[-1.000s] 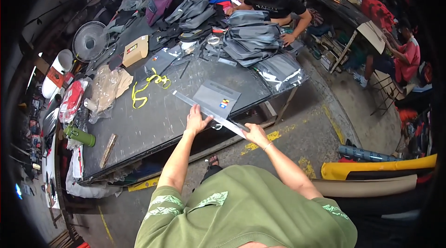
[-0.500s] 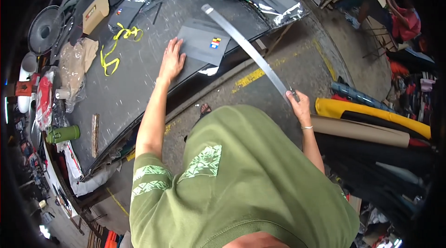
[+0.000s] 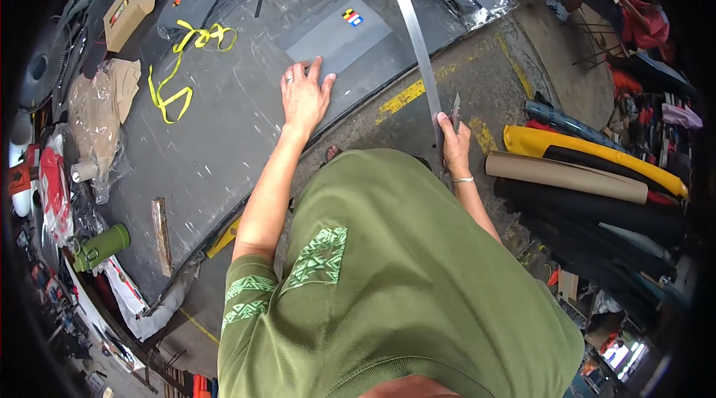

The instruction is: Using a utility knife and a metal ruler to cut shapes out of gray textile material on a workbench, then inspecting a partially assembled bag.

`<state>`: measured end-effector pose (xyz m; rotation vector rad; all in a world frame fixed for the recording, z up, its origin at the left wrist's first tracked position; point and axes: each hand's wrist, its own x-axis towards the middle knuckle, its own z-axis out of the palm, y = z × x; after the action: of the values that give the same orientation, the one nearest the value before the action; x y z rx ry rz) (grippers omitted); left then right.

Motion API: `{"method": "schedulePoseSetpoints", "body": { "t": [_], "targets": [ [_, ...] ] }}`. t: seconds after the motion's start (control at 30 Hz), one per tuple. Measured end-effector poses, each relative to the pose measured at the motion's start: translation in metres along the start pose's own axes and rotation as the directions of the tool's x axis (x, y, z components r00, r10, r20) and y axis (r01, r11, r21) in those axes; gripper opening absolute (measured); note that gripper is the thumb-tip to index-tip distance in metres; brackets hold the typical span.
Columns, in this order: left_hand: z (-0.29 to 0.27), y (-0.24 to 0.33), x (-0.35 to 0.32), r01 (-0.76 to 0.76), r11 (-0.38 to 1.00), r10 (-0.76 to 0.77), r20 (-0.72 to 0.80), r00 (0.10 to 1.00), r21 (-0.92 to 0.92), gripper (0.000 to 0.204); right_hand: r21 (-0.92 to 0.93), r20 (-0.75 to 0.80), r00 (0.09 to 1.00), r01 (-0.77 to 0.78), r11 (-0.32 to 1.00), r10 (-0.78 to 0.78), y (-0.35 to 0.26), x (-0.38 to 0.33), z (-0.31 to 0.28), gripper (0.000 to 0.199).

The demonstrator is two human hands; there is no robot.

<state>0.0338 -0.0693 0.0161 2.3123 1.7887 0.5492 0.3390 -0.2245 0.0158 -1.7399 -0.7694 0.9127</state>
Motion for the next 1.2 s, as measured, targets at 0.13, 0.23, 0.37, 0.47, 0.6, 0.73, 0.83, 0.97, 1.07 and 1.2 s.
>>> {"method": "schedulePoseSetpoints", "body": {
  "t": [0.13, 0.23, 0.37, 0.47, 0.6, 0.73, 0.83, 0.97, 1.07, 1.2],
  "targets": [
    [-0.006, -0.038, 0.004, 0.019, 0.997, -0.021, -0.030, 0.999, -0.070, 0.057, -0.034, -0.021, 0.999, 0.023, 0.999, -0.024, 0.005, -0.002, 0.007, 0.034],
    [-0.007, -0.062, 0.011, 0.027, 0.992, -0.028, -0.005, 1.000, -0.123, 0.061, -0.079, -0.043, 0.999, 0.029, 0.996, -0.033, -0.012, -0.012, 0.019, 0.036],
    [-0.003, -0.060, 0.016, -0.030, 0.994, 0.039, 0.086, 0.995, -0.104, 0.071, -0.041, -0.071, 0.997, 0.014, 0.999, -0.017, -0.010, -0.026, 0.025, 0.031],
    [0.004, -0.059, 0.018, -0.047, 0.998, 0.052, 0.107, 0.993, -0.052, 0.077, -0.085, -0.041, 0.999, -0.019, 0.996, 0.016, -0.012, -0.031, 0.029, 0.030],
    [0.005, -0.050, 0.024, -0.083, 0.996, 0.084, 0.137, 0.987, -0.014, 0.078, -0.086, 0.041, 0.999, -0.024, 0.996, 0.027, -0.021, -0.030, 0.044, 0.030],
    [0.006, -0.047, 0.020, -0.079, 0.997, 0.079, 0.144, 0.987, 0.000, 0.077, -0.057, 0.199, 0.978, -0.054, 0.997, 0.064, -0.018, -0.024, 0.062, 0.027],
    [0.006, -0.047, 0.017, -0.093, 0.995, 0.097, 0.117, 0.988, -0.038, 0.075, -0.101, 0.286, 0.957, -0.024, 0.995, 0.052, -0.007, -0.019, 0.069, 0.031],
    [0.003, -0.054, 0.017, 0.003, 0.971, 0.001, 0.015, 1.000, -0.241, 0.067, -0.255, 0.361, 0.931, 0.046, 0.966, 0.052, 0.005, -0.020, 0.072, 0.029],
    [-0.001, -0.050, 0.018, 0.023, 0.962, -0.026, -0.007, 1.000, -0.273, 0.066, -0.330, 0.366, 0.930, 0.095, 0.939, 0.034, 0.016, -0.020, 0.082, 0.034],
    [0.002, -0.050, 0.020, -0.025, 0.964, 0.030, 0.012, 0.999, -0.264, 0.067, -0.476, 0.438, 0.881, 0.059, 0.878, 0.178, -0.016, -0.012, 0.094, 0.033]
  ]
}}
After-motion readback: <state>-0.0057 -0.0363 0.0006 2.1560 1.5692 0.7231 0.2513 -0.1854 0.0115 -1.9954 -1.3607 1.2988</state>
